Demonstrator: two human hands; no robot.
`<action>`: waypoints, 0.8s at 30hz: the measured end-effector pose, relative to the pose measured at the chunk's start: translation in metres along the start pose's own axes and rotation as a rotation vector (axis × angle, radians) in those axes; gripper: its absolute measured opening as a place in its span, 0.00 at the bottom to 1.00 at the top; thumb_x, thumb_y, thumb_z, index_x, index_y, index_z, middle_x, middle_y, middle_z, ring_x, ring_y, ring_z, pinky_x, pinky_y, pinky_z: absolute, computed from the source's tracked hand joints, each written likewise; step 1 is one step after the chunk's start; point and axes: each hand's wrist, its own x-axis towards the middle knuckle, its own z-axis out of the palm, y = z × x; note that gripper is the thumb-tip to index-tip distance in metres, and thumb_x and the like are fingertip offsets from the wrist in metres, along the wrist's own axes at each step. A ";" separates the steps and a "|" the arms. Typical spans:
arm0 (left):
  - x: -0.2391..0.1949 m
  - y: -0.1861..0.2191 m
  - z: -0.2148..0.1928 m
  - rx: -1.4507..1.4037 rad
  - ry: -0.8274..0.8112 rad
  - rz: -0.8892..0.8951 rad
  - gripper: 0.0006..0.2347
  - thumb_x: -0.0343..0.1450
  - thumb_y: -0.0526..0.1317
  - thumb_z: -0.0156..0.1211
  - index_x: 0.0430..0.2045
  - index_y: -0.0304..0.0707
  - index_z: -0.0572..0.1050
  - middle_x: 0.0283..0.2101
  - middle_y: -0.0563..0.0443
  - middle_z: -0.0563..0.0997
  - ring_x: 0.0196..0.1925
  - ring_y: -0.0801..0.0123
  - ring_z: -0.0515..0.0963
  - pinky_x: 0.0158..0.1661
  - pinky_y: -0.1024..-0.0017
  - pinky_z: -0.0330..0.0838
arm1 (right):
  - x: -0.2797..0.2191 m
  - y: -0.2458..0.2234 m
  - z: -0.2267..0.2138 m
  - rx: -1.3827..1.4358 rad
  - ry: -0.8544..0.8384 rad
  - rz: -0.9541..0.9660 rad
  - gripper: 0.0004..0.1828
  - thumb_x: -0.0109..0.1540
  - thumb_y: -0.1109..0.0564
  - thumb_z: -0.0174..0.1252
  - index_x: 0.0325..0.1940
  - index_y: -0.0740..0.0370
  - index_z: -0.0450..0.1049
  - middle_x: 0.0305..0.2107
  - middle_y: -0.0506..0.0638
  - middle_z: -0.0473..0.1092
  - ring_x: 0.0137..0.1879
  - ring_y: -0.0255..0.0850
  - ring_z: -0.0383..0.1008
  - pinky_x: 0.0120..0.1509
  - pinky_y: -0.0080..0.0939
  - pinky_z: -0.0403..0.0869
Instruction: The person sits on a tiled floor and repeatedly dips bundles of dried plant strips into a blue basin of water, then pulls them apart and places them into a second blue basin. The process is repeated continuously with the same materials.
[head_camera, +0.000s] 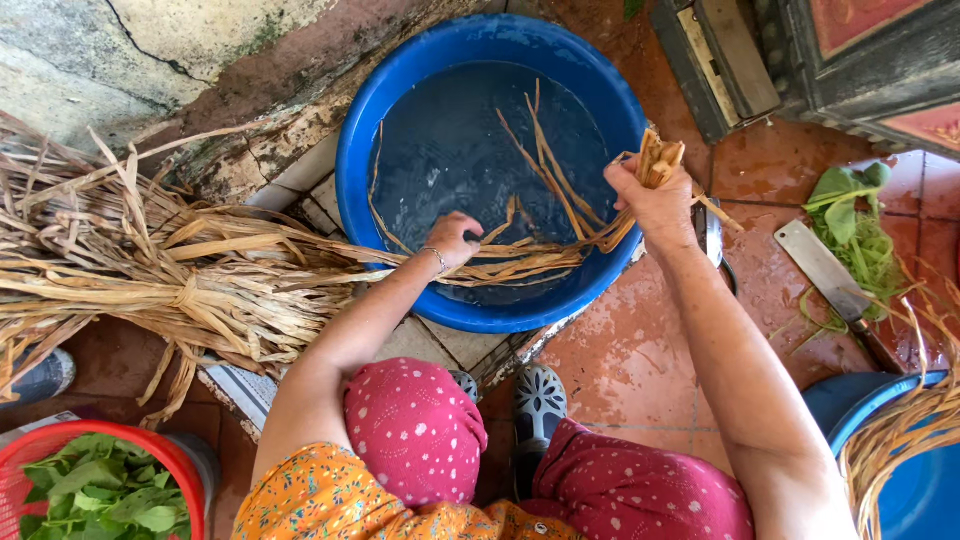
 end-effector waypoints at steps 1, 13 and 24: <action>-0.005 0.004 -0.001 0.138 -0.014 0.063 0.16 0.60 0.45 0.69 0.41 0.53 0.83 0.54 0.46 0.80 0.54 0.48 0.77 0.51 0.48 0.73 | -0.004 0.000 0.000 -0.001 -0.019 -0.027 0.08 0.64 0.59 0.65 0.44 0.62 0.73 0.29 0.44 0.71 0.30 0.33 0.70 0.35 0.34 0.73; -0.016 0.010 -0.011 0.335 -0.098 -0.075 0.09 0.70 0.36 0.58 0.38 0.55 0.83 0.39 0.46 0.85 0.46 0.50 0.84 0.50 0.54 0.75 | -0.013 0.039 0.007 -0.052 -0.277 0.219 0.11 0.68 0.55 0.58 0.51 0.61 0.77 0.29 0.46 0.76 0.35 0.32 0.76 0.44 0.35 0.77; -0.004 0.107 -0.071 -0.830 0.100 0.082 0.16 0.71 0.25 0.51 0.52 0.29 0.75 0.36 0.50 0.84 0.31 0.76 0.78 0.33 0.77 0.74 | -0.011 0.007 0.021 0.221 -0.142 0.327 0.16 0.67 0.51 0.56 0.53 0.63 0.74 0.33 0.54 0.79 0.33 0.39 0.82 0.34 0.39 0.76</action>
